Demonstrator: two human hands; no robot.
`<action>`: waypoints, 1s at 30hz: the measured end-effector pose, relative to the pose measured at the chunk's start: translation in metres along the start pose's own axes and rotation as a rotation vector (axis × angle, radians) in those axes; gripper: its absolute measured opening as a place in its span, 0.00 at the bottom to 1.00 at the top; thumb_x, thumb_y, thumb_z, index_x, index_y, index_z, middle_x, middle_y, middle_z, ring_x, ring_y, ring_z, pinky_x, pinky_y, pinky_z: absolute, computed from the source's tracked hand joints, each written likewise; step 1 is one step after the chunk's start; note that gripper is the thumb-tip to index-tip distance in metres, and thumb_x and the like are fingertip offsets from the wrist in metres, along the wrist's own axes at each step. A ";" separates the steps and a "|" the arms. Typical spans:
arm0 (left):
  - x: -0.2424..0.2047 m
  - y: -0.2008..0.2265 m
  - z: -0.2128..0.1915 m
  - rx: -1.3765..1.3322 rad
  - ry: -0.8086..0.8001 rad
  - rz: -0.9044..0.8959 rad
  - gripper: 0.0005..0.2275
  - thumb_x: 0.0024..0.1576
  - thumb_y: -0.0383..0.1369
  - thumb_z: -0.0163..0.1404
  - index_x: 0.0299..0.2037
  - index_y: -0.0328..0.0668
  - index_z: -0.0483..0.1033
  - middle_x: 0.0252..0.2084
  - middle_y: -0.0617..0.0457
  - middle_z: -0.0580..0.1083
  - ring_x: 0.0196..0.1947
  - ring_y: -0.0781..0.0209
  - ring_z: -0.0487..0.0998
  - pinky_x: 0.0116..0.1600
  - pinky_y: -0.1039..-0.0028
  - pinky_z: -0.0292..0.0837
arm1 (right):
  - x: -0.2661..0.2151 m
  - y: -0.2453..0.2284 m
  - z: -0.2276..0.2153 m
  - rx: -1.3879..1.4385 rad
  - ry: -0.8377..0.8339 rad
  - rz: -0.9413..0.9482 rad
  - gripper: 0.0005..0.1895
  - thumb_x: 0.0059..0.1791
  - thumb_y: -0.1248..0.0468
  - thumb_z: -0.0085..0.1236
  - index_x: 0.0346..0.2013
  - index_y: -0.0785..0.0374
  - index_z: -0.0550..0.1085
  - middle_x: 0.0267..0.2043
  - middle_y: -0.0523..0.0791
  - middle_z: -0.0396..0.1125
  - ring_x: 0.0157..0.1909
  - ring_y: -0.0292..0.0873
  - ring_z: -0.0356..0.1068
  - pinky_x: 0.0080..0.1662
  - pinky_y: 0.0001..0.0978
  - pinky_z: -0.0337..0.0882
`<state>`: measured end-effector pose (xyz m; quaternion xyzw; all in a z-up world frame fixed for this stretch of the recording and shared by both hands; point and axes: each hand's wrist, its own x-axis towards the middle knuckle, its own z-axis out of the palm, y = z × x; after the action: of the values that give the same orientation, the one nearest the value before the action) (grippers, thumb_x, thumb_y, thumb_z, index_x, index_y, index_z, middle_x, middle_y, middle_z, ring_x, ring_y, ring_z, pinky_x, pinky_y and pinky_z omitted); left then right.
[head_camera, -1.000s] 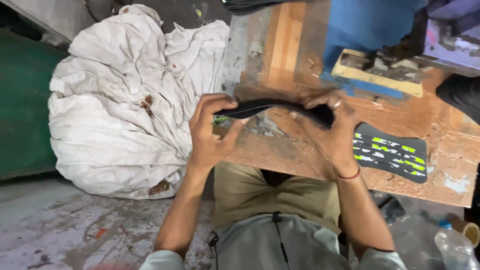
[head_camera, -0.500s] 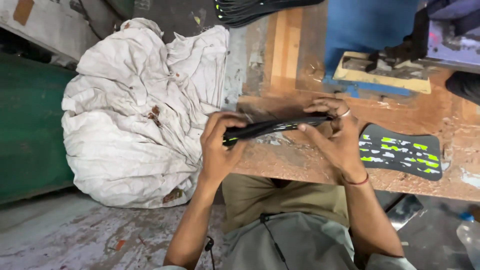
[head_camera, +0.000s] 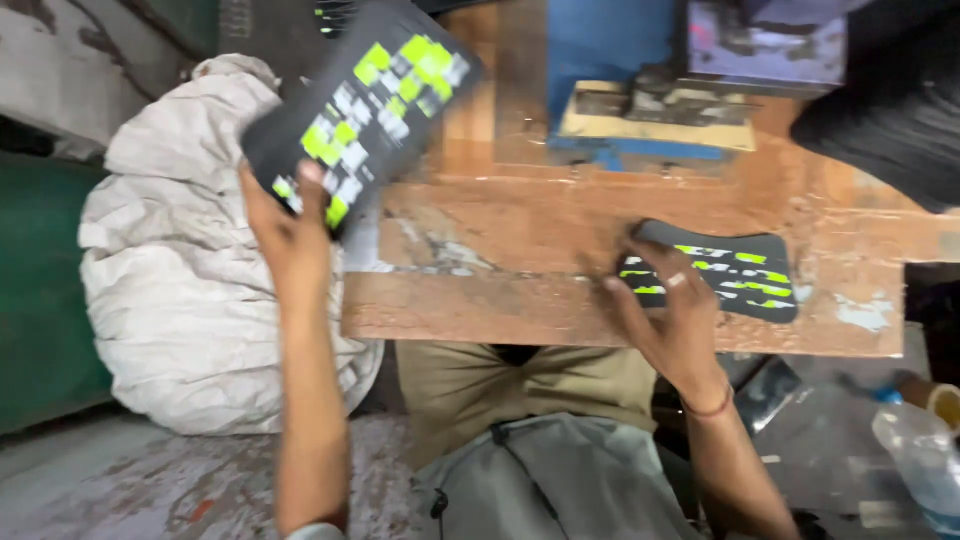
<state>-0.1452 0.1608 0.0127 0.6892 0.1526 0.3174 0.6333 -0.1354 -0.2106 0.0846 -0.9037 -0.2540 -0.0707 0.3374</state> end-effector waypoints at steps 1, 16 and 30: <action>0.014 0.004 0.010 -0.006 0.002 0.000 0.16 0.70 0.31 0.53 0.64 0.33 0.66 0.57 0.46 0.73 0.57 0.59 0.72 0.65 0.70 0.69 | -0.012 0.010 -0.008 -0.005 -0.001 -0.003 0.26 0.48 0.67 0.68 0.59 0.66 0.70 0.52 0.54 0.73 0.43 0.48 0.74 0.49 0.39 0.73; 0.017 -0.038 0.031 0.192 -0.104 -0.084 0.10 0.67 0.25 0.55 0.55 0.32 0.70 0.47 0.51 0.78 0.45 0.68 0.75 0.52 0.78 0.73 | 0.038 0.088 0.011 -0.439 -0.232 -0.093 0.45 0.58 0.36 0.37 0.78 0.66 0.52 0.80 0.66 0.37 0.81 0.69 0.33 0.73 0.66 0.32; 0.023 -0.044 0.039 0.217 -0.030 0.082 0.15 0.64 0.21 0.55 0.59 0.31 0.67 0.50 0.49 0.77 0.50 0.64 0.76 0.59 0.76 0.72 | 0.080 0.063 0.047 -0.513 -0.233 -0.156 0.40 0.56 0.33 0.44 0.73 0.56 0.65 0.69 0.62 0.54 0.70 0.70 0.49 0.64 0.79 0.44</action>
<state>-0.0948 0.1509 -0.0247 0.7640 0.1479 0.3144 0.5437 -0.0370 -0.1882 0.0366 -0.9392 -0.3338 -0.0540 0.0598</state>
